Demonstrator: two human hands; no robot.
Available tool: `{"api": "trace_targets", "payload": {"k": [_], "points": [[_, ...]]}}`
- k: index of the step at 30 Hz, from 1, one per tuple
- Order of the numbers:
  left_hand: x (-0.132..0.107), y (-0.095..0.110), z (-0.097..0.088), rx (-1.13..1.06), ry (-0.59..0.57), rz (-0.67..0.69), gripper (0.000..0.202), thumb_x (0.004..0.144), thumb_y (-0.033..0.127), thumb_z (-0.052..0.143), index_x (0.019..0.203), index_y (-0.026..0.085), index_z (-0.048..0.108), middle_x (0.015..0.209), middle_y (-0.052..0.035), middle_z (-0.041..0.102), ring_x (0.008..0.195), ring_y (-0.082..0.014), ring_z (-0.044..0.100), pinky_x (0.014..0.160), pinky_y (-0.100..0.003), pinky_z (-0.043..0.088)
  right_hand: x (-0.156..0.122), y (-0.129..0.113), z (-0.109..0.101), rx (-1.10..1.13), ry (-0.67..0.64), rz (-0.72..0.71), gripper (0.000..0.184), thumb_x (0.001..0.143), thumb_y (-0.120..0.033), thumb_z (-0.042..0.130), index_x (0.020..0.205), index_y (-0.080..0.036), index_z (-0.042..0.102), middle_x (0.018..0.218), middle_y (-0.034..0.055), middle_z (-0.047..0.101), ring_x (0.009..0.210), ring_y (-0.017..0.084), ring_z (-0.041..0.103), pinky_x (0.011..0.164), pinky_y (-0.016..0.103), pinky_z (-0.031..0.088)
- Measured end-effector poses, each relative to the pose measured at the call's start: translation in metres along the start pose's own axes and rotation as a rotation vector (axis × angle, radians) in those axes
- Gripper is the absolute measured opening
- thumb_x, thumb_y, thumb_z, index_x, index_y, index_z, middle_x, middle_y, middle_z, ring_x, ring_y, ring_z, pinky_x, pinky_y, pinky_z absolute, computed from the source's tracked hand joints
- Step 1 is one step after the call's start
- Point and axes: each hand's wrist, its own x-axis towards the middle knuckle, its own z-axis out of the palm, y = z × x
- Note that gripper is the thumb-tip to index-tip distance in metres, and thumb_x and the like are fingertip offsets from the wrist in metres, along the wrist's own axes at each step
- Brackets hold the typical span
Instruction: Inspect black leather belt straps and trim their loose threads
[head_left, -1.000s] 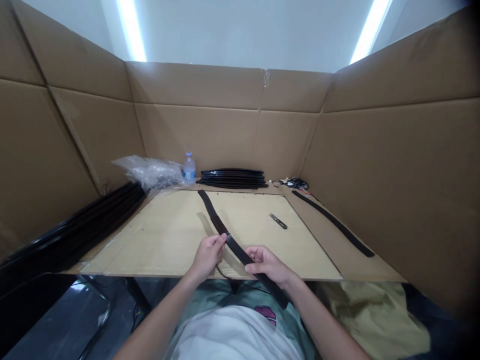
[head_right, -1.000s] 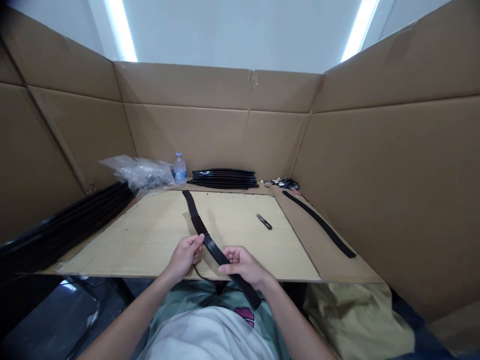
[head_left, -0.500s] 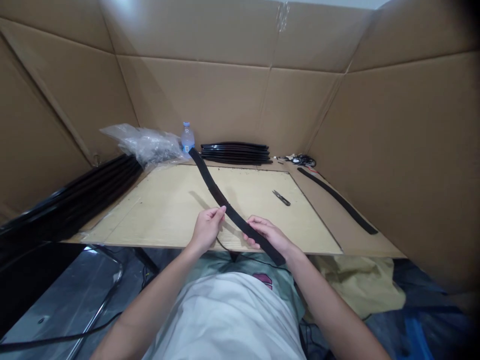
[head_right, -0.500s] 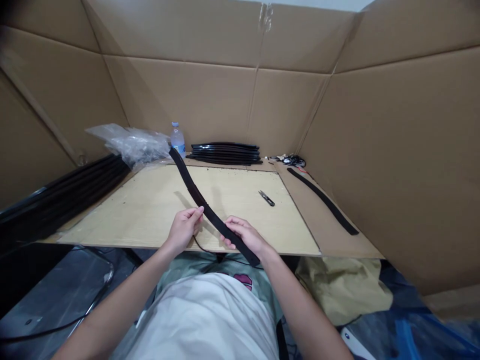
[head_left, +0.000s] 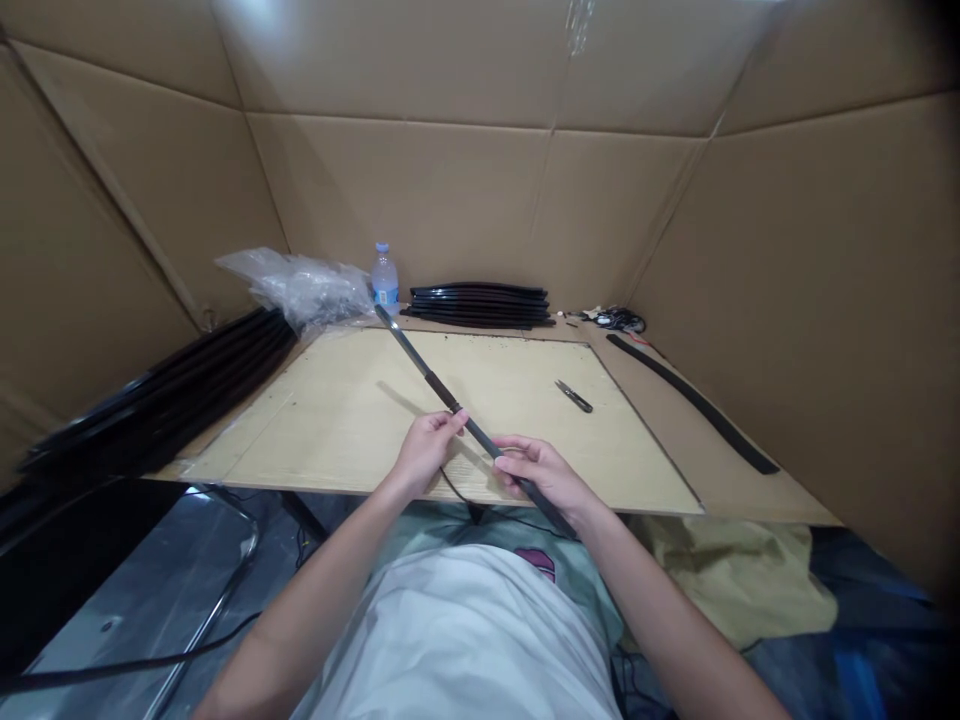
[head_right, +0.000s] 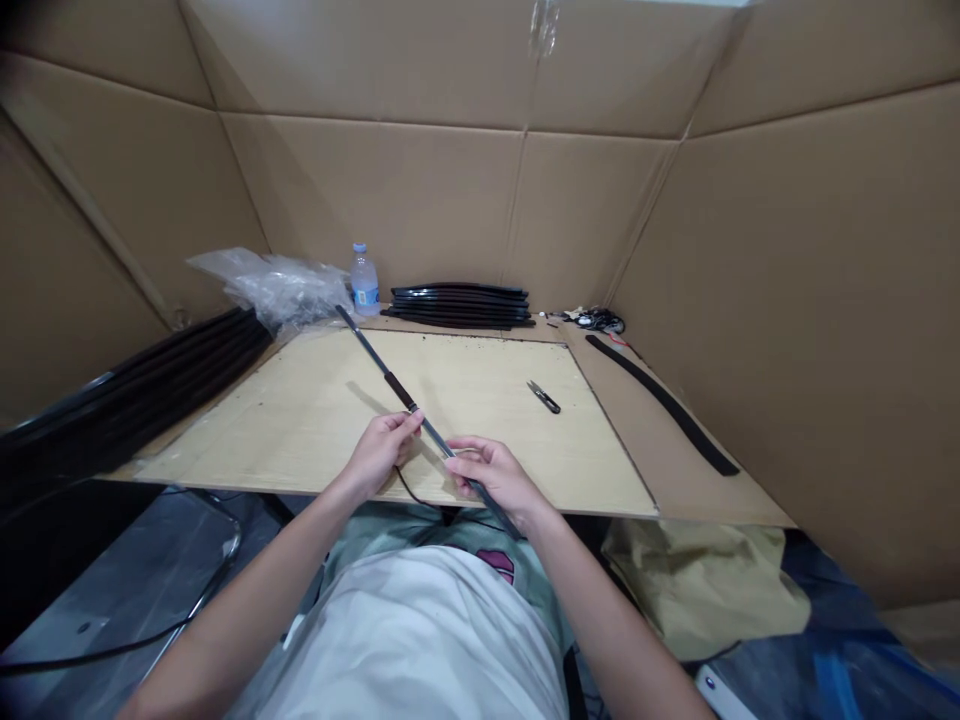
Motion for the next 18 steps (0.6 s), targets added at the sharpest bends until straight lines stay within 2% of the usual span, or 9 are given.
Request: {"api": "trace_targets", "payload": {"k": [3, 5, 8, 10, 12, 14, 16, 18], "points": [[0.001, -0.001, -0.001, -0.011, -0.077, -0.001, 0.041, 0.072, 0.053, 0.058, 0.064, 0.014, 0.052, 0.044, 0.0088, 0.027, 0.037, -0.0039, 0.02, 0.038, -0.02, 0.013, 0.001, 0.002, 0.003, -0.082, 0.012, -0.013, 0.04, 0.062, -0.025, 0.077, 0.098, -0.015, 0.062, 0.063, -0.0036, 0.058, 0.044, 0.005, 0.043, 0.042, 0.018, 0.032], [0.001, -0.001, -0.001, -0.023, -0.093, -0.002, 0.041, 0.074, 0.052, 0.057, 0.061, 0.014, 0.05, 0.044, 0.0085, 0.027, 0.037, -0.0034, 0.02, 0.038, -0.02, 0.013, 0.002, 0.002, 0.005, -0.157, 0.032, -0.052, 0.037, 0.061, -0.025, 0.077, 0.093, -0.013, 0.065, 0.066, -0.0026, 0.06, 0.047, 0.006, 0.045, 0.045, 0.019, 0.035], [0.001, -0.004, -0.002, -0.109, -0.125, -0.021, 0.039, 0.075, 0.05, 0.056, 0.06, 0.015, 0.046, 0.043, 0.0091, 0.024, 0.036, -0.0033, 0.017, 0.037, -0.02, 0.011, 0.0, 0.002, 0.006, -0.211, 0.054, -0.135, 0.034, 0.059, -0.023, 0.078, 0.089, -0.014, 0.065, 0.079, 0.0009, 0.064, 0.066, 0.011, 0.056, 0.06, 0.021, 0.043], [0.003, -0.007, -0.003, -0.173, -0.139, -0.021, 0.037, 0.076, 0.049, 0.056, 0.062, 0.016, 0.046, 0.044, 0.0095, 0.023, 0.035, -0.0035, 0.016, 0.036, -0.02, 0.009, -0.003, 0.001, 0.004, -0.182, -0.006, -0.144, 0.04, 0.06, -0.021, 0.077, 0.097, -0.015, 0.062, 0.088, 0.0031, 0.065, 0.077, 0.014, 0.06, 0.069, 0.023, 0.046], [0.004, -0.01, -0.005, -0.201, -0.13, -0.01, 0.036, 0.077, 0.048, 0.056, 0.063, 0.016, 0.046, 0.044, 0.0097, 0.023, 0.035, -0.0034, 0.016, 0.036, -0.02, 0.009, -0.006, -0.001, 0.003, -0.124, -0.107, -0.108, 0.049, 0.066, -0.022, 0.074, 0.11, -0.018, 0.054, 0.09, 0.0054, 0.066, 0.073, 0.015, 0.063, 0.063, 0.025, 0.049], [0.005, -0.012, -0.005, -0.204, -0.115, 0.002, 0.036, 0.076, 0.047, 0.057, 0.063, 0.015, 0.047, 0.043, 0.0097, 0.023, 0.035, -0.0031, 0.016, 0.035, -0.019, 0.009, -0.008, -0.002, 0.0, -0.084, -0.177, -0.07, 0.053, 0.072, -0.026, 0.069, 0.119, -0.02, 0.045, 0.085, 0.0064, 0.066, 0.056, 0.014, 0.062, 0.047, 0.023, 0.046], [0.004, -0.013, -0.005, -0.209, -0.106, 0.015, 0.036, 0.076, 0.047, 0.057, 0.062, 0.015, 0.047, 0.043, 0.0098, 0.022, 0.034, -0.0029, 0.016, 0.035, -0.019, 0.009, -0.008, -0.003, -0.001, -0.043, -0.176, -0.054, 0.051, 0.077, -0.03, 0.063, 0.122, -0.019, 0.042, 0.076, 0.0048, 0.065, 0.042, 0.01, 0.055, 0.035, 0.019, 0.038], [0.004, -0.012, -0.004, -0.214, -0.099, 0.028, 0.037, 0.077, 0.047, 0.057, 0.062, 0.015, 0.047, 0.043, 0.01, 0.022, 0.034, -0.0028, 0.016, 0.035, -0.019, 0.009, -0.006, -0.002, -0.002, 0.023, -0.139, -0.034, 0.046, 0.081, -0.033, 0.058, 0.123, -0.018, 0.044, 0.068, 0.0026, 0.062, 0.04, 0.008, 0.049, 0.033, 0.017, 0.032]]}}
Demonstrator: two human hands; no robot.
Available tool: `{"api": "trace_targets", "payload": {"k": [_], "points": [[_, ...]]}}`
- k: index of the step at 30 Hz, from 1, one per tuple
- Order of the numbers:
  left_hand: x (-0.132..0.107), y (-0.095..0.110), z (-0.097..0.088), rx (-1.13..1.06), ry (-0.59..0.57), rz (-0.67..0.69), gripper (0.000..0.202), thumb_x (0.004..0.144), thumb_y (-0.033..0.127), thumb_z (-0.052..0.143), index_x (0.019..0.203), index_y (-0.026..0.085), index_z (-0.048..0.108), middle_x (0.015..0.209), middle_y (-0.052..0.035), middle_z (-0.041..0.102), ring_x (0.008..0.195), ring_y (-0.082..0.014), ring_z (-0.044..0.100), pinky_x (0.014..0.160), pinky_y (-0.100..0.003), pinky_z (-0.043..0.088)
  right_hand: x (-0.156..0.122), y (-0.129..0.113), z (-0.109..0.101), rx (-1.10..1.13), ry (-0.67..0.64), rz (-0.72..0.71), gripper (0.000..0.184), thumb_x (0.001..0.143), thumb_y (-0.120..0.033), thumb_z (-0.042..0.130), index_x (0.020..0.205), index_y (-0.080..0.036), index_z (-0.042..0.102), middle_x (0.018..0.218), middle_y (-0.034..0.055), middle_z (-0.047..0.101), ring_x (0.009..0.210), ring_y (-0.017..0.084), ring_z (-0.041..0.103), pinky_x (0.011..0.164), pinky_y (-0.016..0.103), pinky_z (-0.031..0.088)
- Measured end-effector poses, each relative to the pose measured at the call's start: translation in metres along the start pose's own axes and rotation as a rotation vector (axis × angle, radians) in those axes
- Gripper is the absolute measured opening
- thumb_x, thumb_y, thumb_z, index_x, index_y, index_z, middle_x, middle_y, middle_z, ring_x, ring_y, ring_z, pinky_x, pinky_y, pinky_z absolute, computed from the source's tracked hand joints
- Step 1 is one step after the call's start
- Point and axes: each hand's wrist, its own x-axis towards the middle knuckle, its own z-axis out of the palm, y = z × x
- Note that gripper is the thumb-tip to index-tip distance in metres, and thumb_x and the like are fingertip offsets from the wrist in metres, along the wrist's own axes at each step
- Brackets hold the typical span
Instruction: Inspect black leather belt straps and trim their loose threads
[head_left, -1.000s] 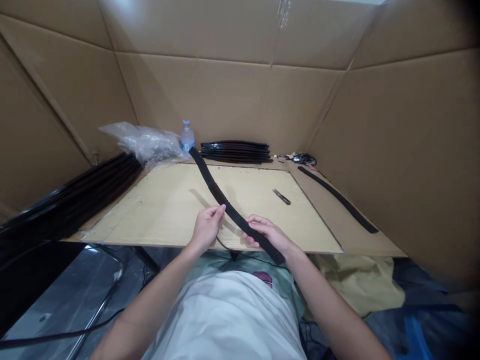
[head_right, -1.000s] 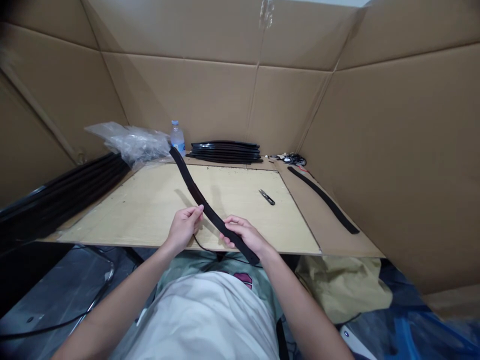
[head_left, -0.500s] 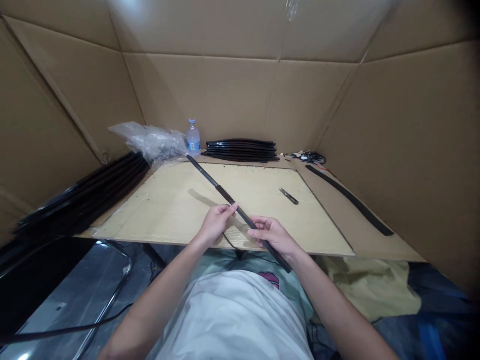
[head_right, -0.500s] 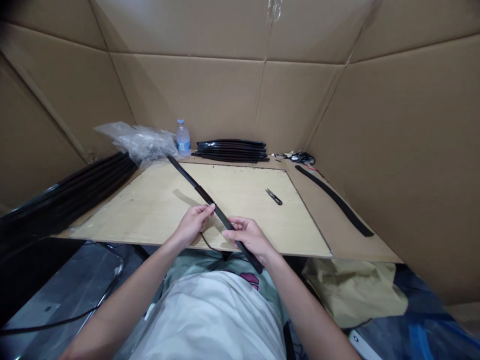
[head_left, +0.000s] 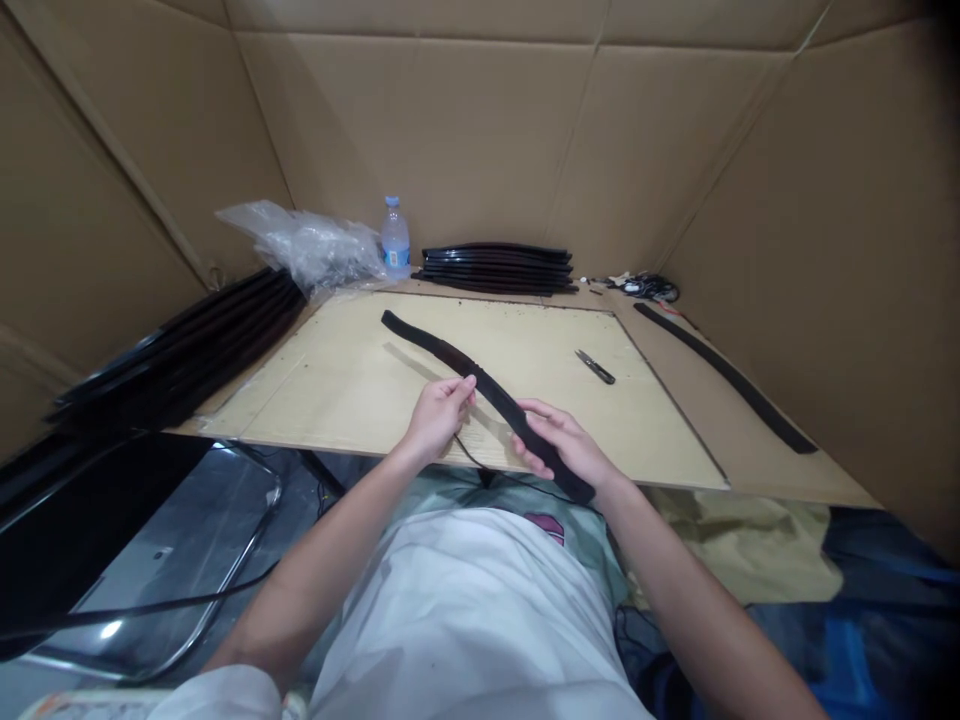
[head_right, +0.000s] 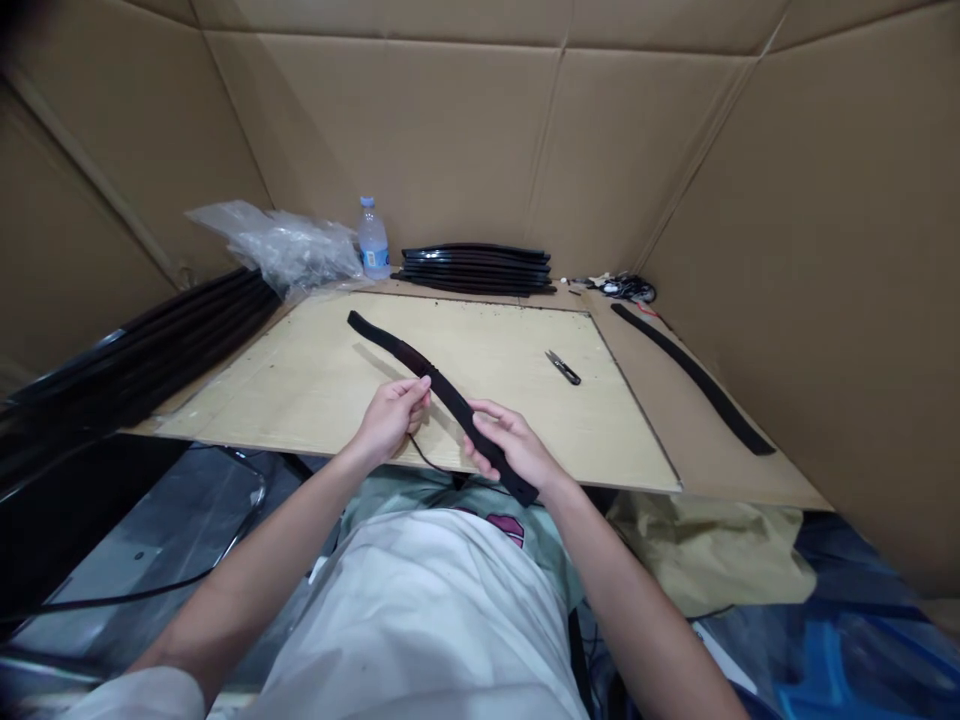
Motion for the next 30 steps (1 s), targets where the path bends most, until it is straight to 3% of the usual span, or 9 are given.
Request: {"api": "trace_targets", "payload": {"k": [3, 8, 13, 18, 23, 26, 30], "points": [[-0.0009, 0.001, 0.0018, 0.017, 0.024, 0.002, 0.037, 0.076, 0.049, 0.058, 0.063, 0.015, 0.048, 0.042, 0.0101, 0.023, 0.034, -0.0026, 0.016, 0.035, -0.019, 0.009, 0.0021, 0.0004, 0.0001, 0.067, 0.038, 0.024, 0.044, 0.081, -0.031, 0.058, 0.122, -0.017, 0.049, 0.066, 0.0018, 0.059, 0.044, 0.008, 0.047, 0.037, 0.017, 0.03], [-0.0025, 0.0018, 0.0027, 0.023, 0.026, -0.013, 0.038, 0.073, 0.05, 0.06, 0.063, 0.015, 0.049, 0.042, 0.0101, 0.023, 0.034, -0.0025, 0.017, 0.035, -0.019, 0.01, 0.0009, -0.0024, 0.0007, -0.025, 0.038, 0.049, 0.047, 0.075, -0.026, 0.066, 0.12, -0.018, 0.053, 0.066, -0.0009, 0.058, 0.047, 0.006, 0.046, 0.042, 0.017, 0.032], [-0.0039, 0.0028, 0.0019, 0.016, -0.01, -0.036, 0.039, 0.075, 0.049, 0.058, 0.06, 0.016, 0.044, 0.043, 0.0096, 0.024, 0.034, -0.0027, 0.017, 0.035, -0.019, 0.009, 0.0026, -0.0003, -0.0017, -0.089, 0.01, 0.076, 0.033, 0.067, -0.023, 0.073, 0.096, -0.012, 0.062, 0.056, -0.0044, 0.055, 0.04, 0.004, 0.042, 0.038, 0.015, 0.031], [-0.004, 0.0028, 0.0009, 0.03, -0.025, -0.028, 0.038, 0.076, 0.046, 0.058, 0.06, 0.016, 0.043, 0.045, 0.0091, 0.025, 0.036, -0.0029, 0.018, 0.036, -0.02, 0.01, 0.0026, 0.0006, 0.0005, -0.069, -0.044, 0.056, 0.034, 0.068, -0.025, 0.072, 0.092, -0.015, 0.05, 0.081, 0.0051, 0.066, 0.06, 0.012, 0.062, 0.051, 0.02, 0.046], [-0.0032, 0.0008, 0.0003, 0.083, 0.0, 0.0, 0.038, 0.076, 0.047, 0.058, 0.059, 0.016, 0.044, 0.043, 0.0092, 0.025, 0.036, -0.0032, 0.018, 0.036, -0.019, 0.011, 0.0039, -0.001, 0.0022, -0.039, -0.064, 0.024, 0.031, 0.076, -0.037, 0.064, 0.085, -0.019, 0.04, 0.067, 0.0008, 0.064, 0.038, 0.006, 0.047, 0.035, 0.014, 0.03], [-0.0032, -0.0002, 0.0, 0.086, 0.044, 0.006, 0.039, 0.075, 0.049, 0.058, 0.06, 0.016, 0.044, 0.044, 0.0093, 0.025, 0.036, -0.0034, 0.018, 0.036, -0.019, 0.011, 0.0066, -0.0015, 0.0021, 0.044, -0.013, 0.04, 0.029, 0.08, -0.044, 0.057, 0.08, -0.019, 0.041, 0.064, 0.0, 0.061, 0.041, 0.006, 0.046, 0.035, 0.014, 0.027], [-0.0045, 0.0021, 0.0019, 0.132, 0.101, 0.023, 0.041, 0.073, 0.053, 0.057, 0.061, 0.015, 0.047, 0.043, 0.0093, 0.026, 0.036, -0.0038, 0.019, 0.036, -0.019, 0.011, 0.0081, 0.0007, 0.0021, 0.109, 0.022, 0.043, 0.026, 0.077, -0.037, 0.063, 0.084, -0.018, 0.046, 0.066, 0.0018, 0.062, 0.047, 0.007, 0.049, 0.041, 0.015, 0.028]]}}
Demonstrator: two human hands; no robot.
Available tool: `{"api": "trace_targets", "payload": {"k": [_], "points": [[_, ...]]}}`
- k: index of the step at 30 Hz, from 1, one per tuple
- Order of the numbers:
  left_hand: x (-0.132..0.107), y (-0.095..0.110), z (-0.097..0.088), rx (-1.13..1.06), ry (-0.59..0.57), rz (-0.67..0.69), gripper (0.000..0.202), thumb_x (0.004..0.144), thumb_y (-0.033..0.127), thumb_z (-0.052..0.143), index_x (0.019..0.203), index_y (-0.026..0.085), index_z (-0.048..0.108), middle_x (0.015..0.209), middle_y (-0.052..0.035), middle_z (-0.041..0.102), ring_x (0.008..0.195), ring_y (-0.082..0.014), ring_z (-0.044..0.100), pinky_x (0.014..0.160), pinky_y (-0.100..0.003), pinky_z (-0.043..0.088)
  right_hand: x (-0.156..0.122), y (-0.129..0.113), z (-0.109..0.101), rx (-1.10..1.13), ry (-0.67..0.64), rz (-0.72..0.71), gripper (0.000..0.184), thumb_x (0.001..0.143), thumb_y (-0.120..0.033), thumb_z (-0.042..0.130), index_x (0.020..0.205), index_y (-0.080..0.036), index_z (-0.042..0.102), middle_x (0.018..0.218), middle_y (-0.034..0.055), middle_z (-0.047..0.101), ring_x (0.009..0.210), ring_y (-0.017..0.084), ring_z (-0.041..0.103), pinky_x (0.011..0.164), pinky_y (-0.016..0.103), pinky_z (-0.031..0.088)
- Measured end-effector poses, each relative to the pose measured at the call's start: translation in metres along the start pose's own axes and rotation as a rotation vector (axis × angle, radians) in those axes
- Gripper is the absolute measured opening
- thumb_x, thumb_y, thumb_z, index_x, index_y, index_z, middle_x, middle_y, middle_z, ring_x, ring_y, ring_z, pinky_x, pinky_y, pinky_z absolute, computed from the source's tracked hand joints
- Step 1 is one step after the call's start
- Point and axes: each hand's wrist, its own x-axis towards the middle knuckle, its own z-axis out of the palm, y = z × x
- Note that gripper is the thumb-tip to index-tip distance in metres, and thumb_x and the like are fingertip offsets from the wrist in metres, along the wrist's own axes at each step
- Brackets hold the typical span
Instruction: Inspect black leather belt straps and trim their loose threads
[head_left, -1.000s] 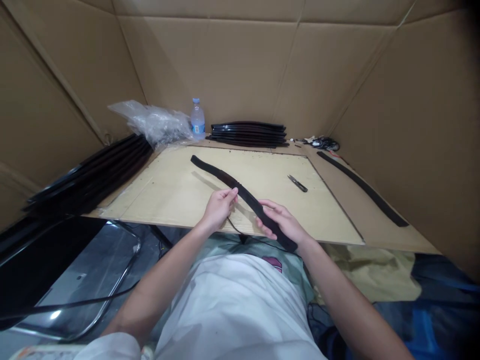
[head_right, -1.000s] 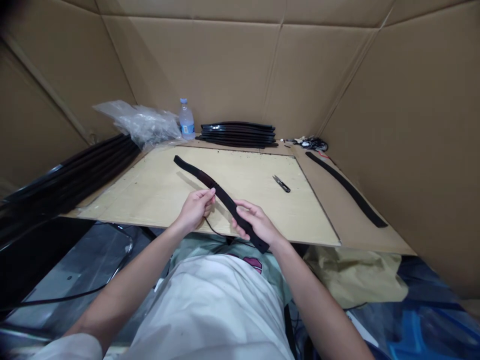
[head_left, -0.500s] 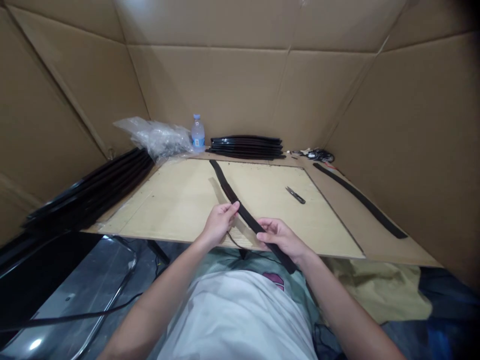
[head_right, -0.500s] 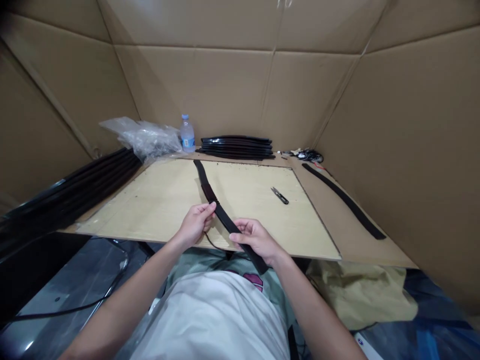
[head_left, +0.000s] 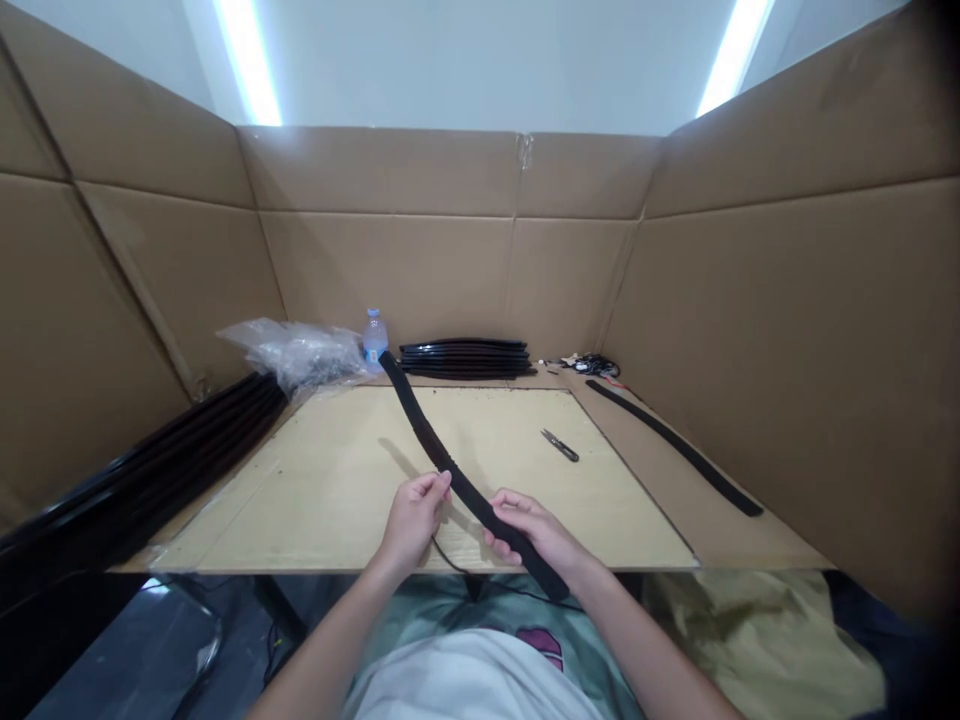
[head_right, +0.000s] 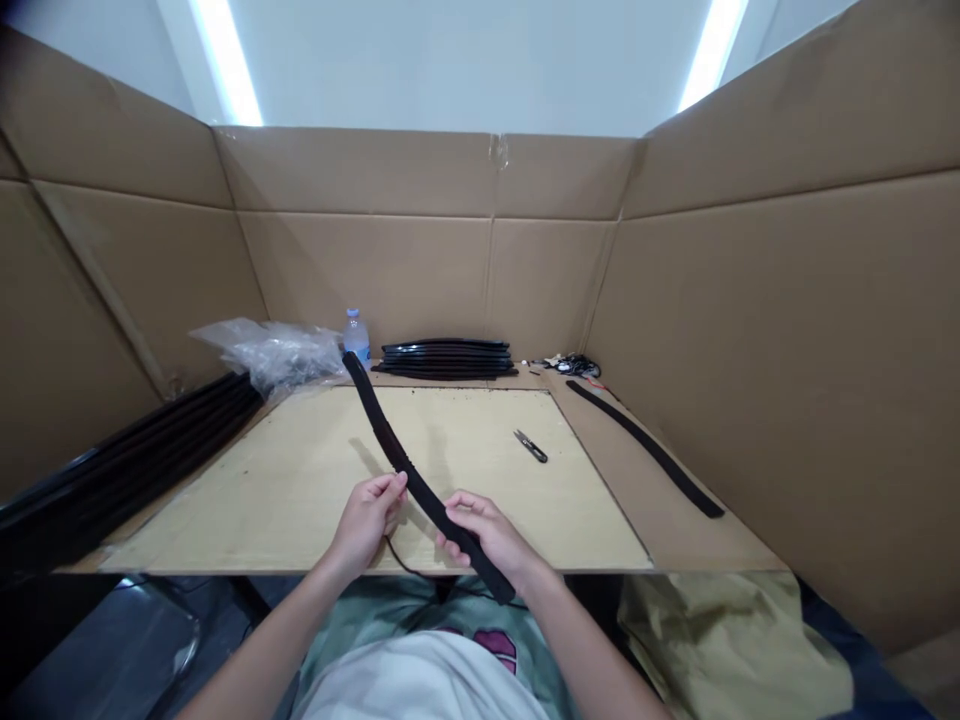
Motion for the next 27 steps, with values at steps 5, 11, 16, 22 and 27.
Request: {"api": "trace_targets", "payload": {"k": [5, 11, 16, 22, 27], "points": [[-0.004, 0.009, 0.004, 0.067, 0.045, 0.009, 0.043, 0.063, 0.056, 0.065, 0.061, 0.014, 0.052, 0.041, 0.0086, 0.03, 0.036, -0.0051, 0.025, 0.036, -0.019, 0.017, -0.002, 0.004, 0.001, -0.043, 0.034, -0.031, 0.039, 0.072, -0.029, 0.07, 0.105, -0.016, 0.054, 0.069, 0.0003, 0.06, 0.051, 0.008, 0.05, 0.047, 0.018, 0.033], [-0.007, 0.013, 0.004, 0.105, 0.029, 0.012, 0.047, 0.062, 0.059, 0.063, 0.055, 0.016, 0.048, 0.041, 0.0075, 0.031, 0.037, -0.0058, 0.026, 0.038, -0.02, 0.018, 0.0, 0.006, 0.002, -0.133, 0.073, -0.091, 0.033, 0.061, -0.022, 0.078, 0.086, -0.012, 0.058, 0.07, -0.0023, 0.059, 0.052, 0.006, 0.05, 0.049, 0.017, 0.037], [-0.006, 0.009, 0.002, 0.119, 0.014, 0.002, 0.048, 0.064, 0.059, 0.061, 0.052, 0.016, 0.043, 0.042, 0.0079, 0.026, 0.037, -0.0052, 0.021, 0.038, -0.02, 0.015, 0.001, 0.006, 0.003, -0.147, -0.04, -0.088, 0.041, 0.064, -0.032, 0.075, 0.08, -0.019, 0.04, 0.061, -0.0019, 0.062, 0.045, 0.01, 0.055, 0.044, 0.019, 0.04], [-0.002, 0.002, 0.0, 0.032, -0.018, -0.019, 0.046, 0.071, 0.055, 0.058, 0.055, 0.018, 0.036, 0.046, 0.0087, 0.021, 0.04, -0.005, 0.016, 0.038, -0.02, 0.01, 0.003, 0.004, 0.006, -0.117, 0.026, -0.117, 0.03, 0.081, -0.045, 0.054, 0.078, -0.02, 0.038, 0.061, 0.0002, 0.062, 0.039, 0.006, 0.046, 0.037, 0.015, 0.03], [0.0, 0.0, -0.001, 0.051, -0.006, -0.023, 0.045, 0.072, 0.057, 0.055, 0.057, 0.016, 0.042, 0.046, 0.0081, 0.024, 0.04, -0.0052, 0.017, 0.039, -0.02, 0.01, 0.003, 0.009, 0.002, -0.086, 0.026, -0.132, 0.026, 0.075, -0.034, 0.064, 0.088, -0.017, 0.048, 0.063, -0.0002, 0.061, 0.047, 0.008, 0.05, 0.044, 0.017, 0.033]]}}
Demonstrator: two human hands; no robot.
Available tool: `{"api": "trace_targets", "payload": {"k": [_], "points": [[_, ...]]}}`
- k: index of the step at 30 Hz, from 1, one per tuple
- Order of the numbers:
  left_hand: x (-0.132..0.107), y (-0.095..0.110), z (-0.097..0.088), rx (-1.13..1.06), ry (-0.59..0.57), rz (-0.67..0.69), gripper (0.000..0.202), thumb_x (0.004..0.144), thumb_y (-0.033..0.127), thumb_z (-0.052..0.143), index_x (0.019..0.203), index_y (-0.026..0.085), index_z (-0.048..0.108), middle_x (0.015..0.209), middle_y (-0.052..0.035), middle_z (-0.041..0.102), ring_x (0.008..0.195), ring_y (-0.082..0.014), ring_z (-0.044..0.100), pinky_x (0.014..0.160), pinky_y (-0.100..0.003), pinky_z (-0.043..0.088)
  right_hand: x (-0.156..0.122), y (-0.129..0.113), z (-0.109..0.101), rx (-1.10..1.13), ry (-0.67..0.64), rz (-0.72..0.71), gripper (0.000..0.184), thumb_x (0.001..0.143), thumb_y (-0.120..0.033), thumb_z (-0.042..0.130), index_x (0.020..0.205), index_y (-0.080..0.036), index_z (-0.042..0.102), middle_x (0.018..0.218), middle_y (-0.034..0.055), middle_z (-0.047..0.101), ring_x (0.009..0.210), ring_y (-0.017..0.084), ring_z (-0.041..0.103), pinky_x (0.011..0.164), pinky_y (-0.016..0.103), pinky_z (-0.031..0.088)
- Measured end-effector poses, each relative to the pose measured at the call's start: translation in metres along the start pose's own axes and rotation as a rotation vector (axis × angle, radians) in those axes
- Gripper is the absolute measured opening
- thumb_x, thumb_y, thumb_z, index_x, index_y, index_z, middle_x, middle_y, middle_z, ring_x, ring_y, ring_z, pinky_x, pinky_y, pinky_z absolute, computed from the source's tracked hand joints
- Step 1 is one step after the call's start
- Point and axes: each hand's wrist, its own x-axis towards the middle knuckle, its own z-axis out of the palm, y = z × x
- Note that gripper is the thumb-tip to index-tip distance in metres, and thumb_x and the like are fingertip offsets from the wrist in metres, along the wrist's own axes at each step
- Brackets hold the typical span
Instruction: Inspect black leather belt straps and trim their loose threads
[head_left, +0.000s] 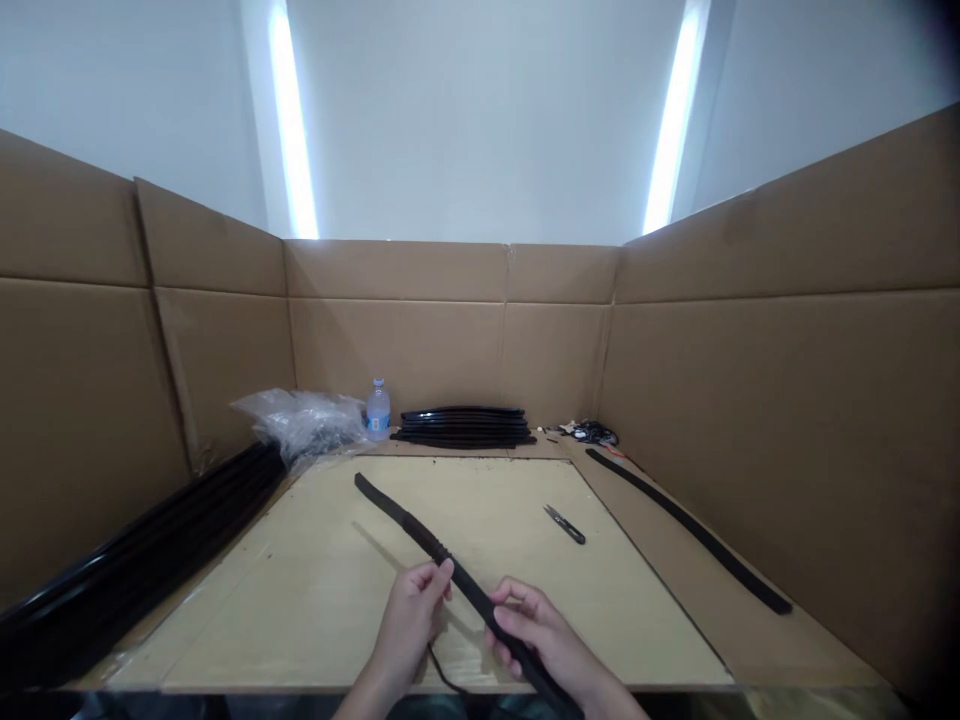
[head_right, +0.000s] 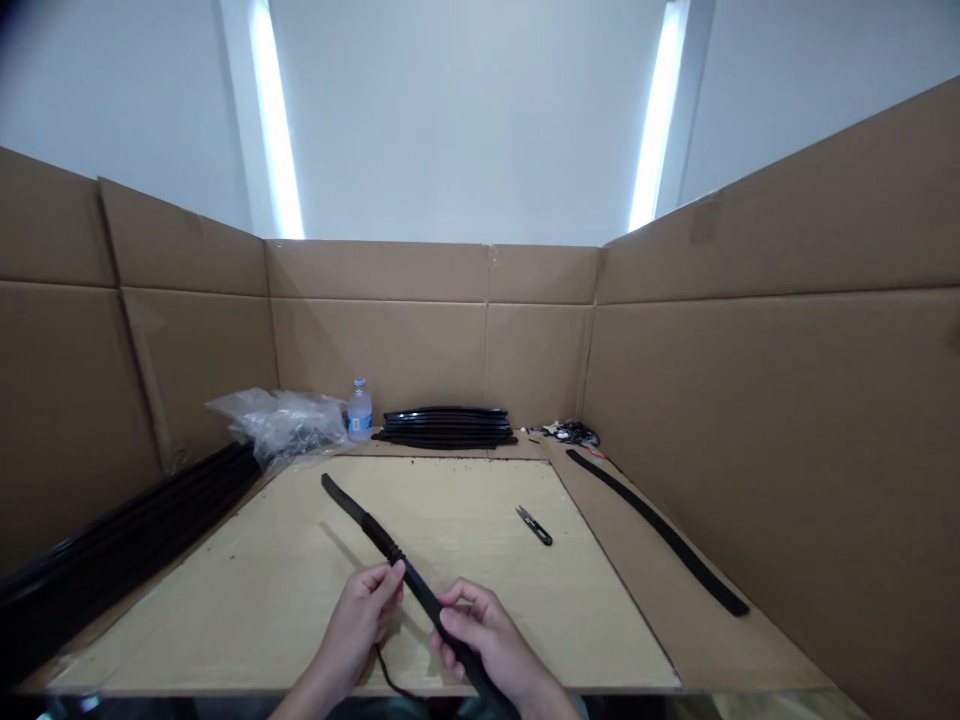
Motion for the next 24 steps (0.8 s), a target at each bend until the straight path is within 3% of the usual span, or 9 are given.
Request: {"api": "trace_targets", "payload": {"k": [4, 10, 19, 24], "points": [[-0.0006, 0.0013, 0.0001, 0.034, -0.013, -0.005, 0.047, 0.069, 0.059, 0.057, 0.056, 0.016, 0.046, 0.044, 0.0084, 0.023, 0.039, -0.0054, 0.017, 0.039, -0.021, 0.01, -0.0013, 0.0019, -0.0035, -0.045, -0.017, -0.007, 0.043, 0.064, -0.028, 0.074, 0.102, -0.017, 0.058, 0.067, -0.0025, 0.058, 0.048, 0.007, 0.048, 0.045, 0.018, 0.033], [-0.0018, 0.0039, 0.0032, 0.007, -0.083, 0.002, 0.047, 0.068, 0.058, 0.059, 0.052, 0.016, 0.043, 0.042, 0.0076, 0.026, 0.038, -0.0055, 0.018, 0.039, -0.021, 0.01, 0.0017, 0.0036, -0.0065, -0.044, -0.079, -0.052, 0.043, 0.049, -0.022, 0.082, 0.088, -0.016, 0.065, 0.076, 0.0005, 0.063, 0.065, 0.013, 0.056, 0.055, 0.02, 0.038], [-0.004, 0.0066, 0.0054, -0.026, -0.076, 0.012, 0.047, 0.065, 0.058, 0.061, 0.052, 0.016, 0.046, 0.041, 0.0069, 0.027, 0.038, -0.0055, 0.018, 0.039, -0.022, 0.011, -0.0017, -0.0016, -0.0057, -0.09, -0.132, 0.077, 0.037, 0.065, -0.028, 0.074, 0.09, -0.017, 0.05, 0.064, 0.002, 0.065, 0.043, 0.006, 0.048, 0.043, 0.016, 0.03], [-0.0007, 0.0044, 0.0039, -0.024, -0.054, 0.025, 0.047, 0.065, 0.057, 0.062, 0.051, 0.016, 0.045, 0.043, 0.006, 0.028, 0.039, -0.0064, 0.021, 0.04, -0.021, 0.014, 0.0011, -0.0038, -0.0015, -0.001, -0.036, 0.108, 0.029, 0.078, -0.046, 0.058, 0.08, -0.02, 0.045, 0.057, -0.0004, 0.06, 0.039, 0.006, 0.045, 0.039, 0.015, 0.026]]}}
